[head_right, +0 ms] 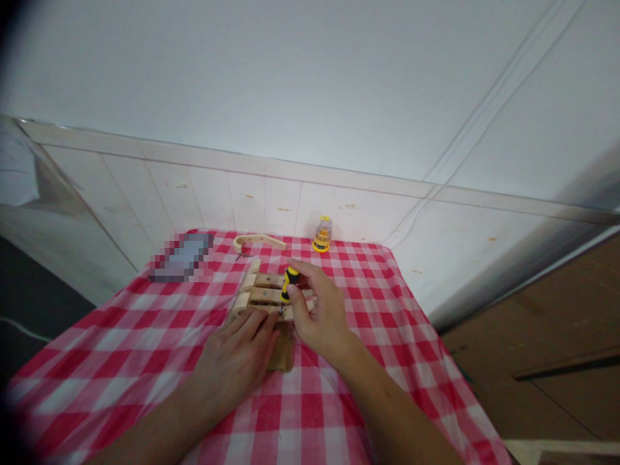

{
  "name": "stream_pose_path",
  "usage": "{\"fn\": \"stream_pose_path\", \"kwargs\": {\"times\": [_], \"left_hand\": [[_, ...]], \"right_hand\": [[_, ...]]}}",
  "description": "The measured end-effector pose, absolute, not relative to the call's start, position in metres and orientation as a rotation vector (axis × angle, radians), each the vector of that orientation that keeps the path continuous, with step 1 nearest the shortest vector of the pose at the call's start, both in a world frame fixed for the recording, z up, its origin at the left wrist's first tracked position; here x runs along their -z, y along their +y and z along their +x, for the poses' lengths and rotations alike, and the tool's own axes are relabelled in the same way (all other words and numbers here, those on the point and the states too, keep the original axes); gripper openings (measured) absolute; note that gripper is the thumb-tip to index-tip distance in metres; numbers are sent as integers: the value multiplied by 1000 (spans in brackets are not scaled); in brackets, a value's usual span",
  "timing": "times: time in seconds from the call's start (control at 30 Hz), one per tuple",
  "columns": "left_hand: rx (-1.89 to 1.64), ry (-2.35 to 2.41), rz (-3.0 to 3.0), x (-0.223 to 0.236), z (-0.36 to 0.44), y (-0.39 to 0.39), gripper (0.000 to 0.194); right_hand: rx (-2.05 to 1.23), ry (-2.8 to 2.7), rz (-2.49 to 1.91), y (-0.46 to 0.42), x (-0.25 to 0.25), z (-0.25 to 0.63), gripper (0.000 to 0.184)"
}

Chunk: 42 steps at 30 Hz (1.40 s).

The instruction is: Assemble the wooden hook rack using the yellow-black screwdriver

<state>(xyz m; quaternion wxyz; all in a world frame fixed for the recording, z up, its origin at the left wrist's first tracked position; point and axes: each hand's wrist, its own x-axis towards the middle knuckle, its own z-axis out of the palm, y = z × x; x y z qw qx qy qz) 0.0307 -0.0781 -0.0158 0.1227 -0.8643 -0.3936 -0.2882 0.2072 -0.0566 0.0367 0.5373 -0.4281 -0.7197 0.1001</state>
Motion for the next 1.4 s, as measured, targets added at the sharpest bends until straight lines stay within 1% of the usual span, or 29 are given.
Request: {"fn": "stream_pose_path", "kwargs": {"times": [0.57, 0.8, 1.13, 1.4], "left_hand": [[868, -1110, -2496, 15, 31, -77, 23], [851, -1152, -2512, 18, 31, -78, 23], [842, -1119, -2526, 17, 31, -77, 22], [826, -1136, -2522, 16, 31, -79, 20]], "right_hand": [[-233, -1671, -1053, -56, -40, 204, 34], [-191, -1642, -1031, -54, -40, 201, 31], [-157, -1618, -996, -53, -35, 201, 34], [-196, -1659, -969, -58, -38, 200, 33]]}}
